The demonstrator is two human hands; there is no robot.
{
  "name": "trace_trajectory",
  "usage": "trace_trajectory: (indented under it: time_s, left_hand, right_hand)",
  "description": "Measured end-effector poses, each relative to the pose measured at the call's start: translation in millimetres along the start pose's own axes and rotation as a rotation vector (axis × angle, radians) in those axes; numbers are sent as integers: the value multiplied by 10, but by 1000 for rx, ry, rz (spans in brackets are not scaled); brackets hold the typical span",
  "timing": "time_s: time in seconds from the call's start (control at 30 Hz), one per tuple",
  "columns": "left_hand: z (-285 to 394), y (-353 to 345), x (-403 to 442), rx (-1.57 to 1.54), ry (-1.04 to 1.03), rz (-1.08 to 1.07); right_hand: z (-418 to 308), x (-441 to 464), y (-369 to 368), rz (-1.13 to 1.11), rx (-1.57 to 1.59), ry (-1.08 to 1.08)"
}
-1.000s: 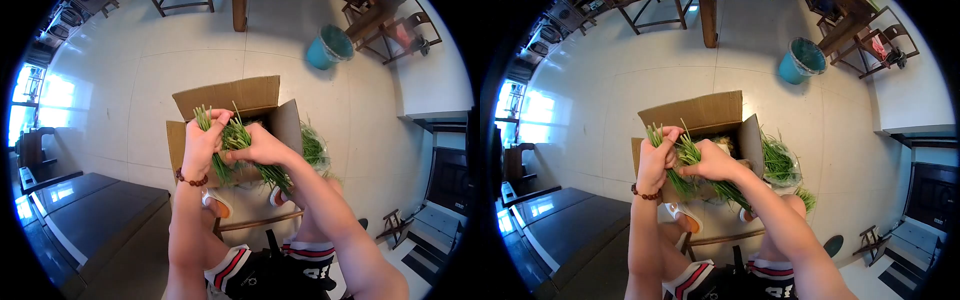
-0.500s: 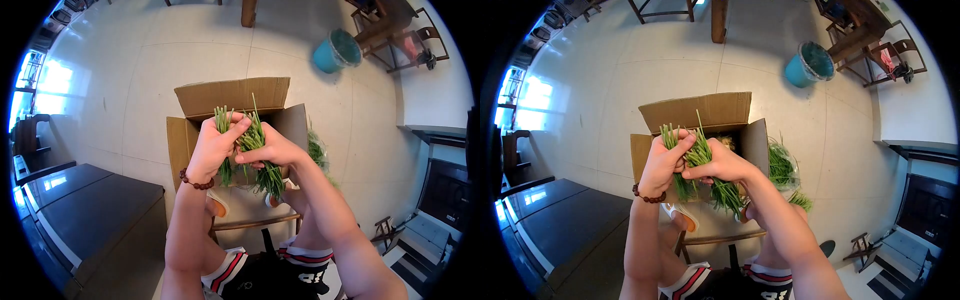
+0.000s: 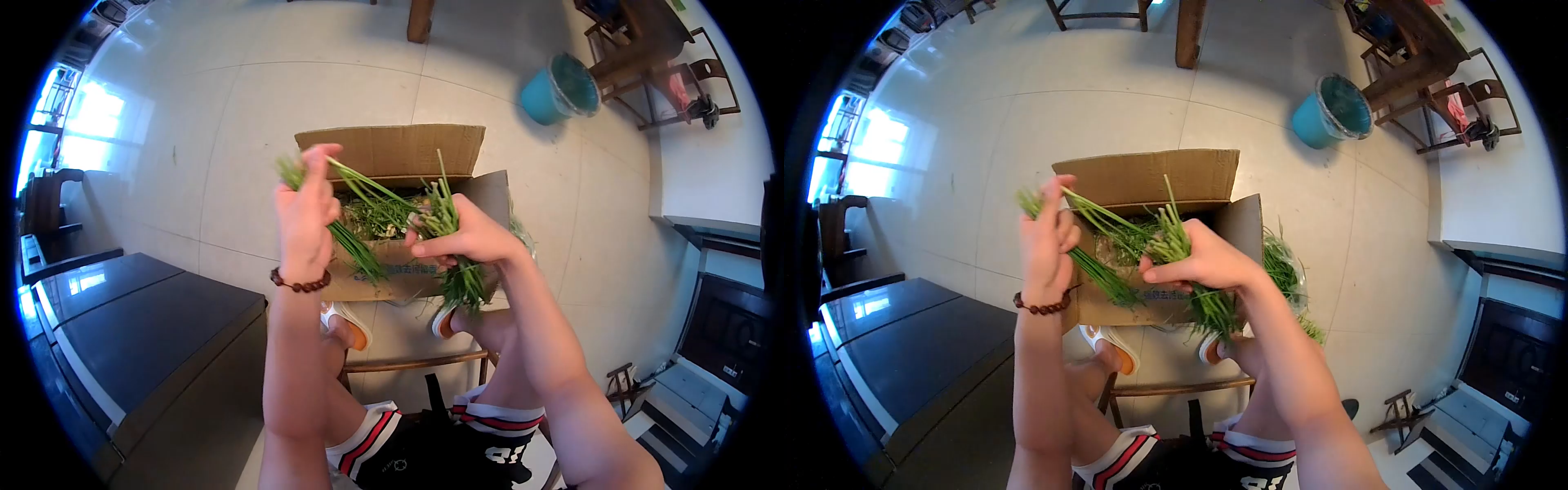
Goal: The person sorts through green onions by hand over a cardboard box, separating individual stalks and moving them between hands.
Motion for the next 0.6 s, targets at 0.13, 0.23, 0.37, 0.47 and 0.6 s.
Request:
trace_trajectory:
  time_s: [0.13,0.23,0.37,0.47,0.6]
  left_hand:
    - [196,356,125,-131,-121,115]
    - [284,429,105,-116,-148,161]
    - [391,522,90,-157,-226,237]
    - [406,600,72,-125,-230,217]
    - [157,235,11,-3,-39,14]
  right_hand:
    - [-37,-118,340,104,-142,-9]
    - [-47,-237,641,296,-162,-50]
    - [-81,-368,822,312,-137,-37]
    - [-150,-409,857,388,-61,19]
    - [-221,-342,747,406,101,110]
Point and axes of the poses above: each hand's wrist, its own x-axis towards the middle knuckle, its own y-axis out of the back of the hand, z = x × y, the point moved 6 cm from there along x, towards the middle knuckle, and after that the axes turned 7 degrees about y, right-handed, at the moved point
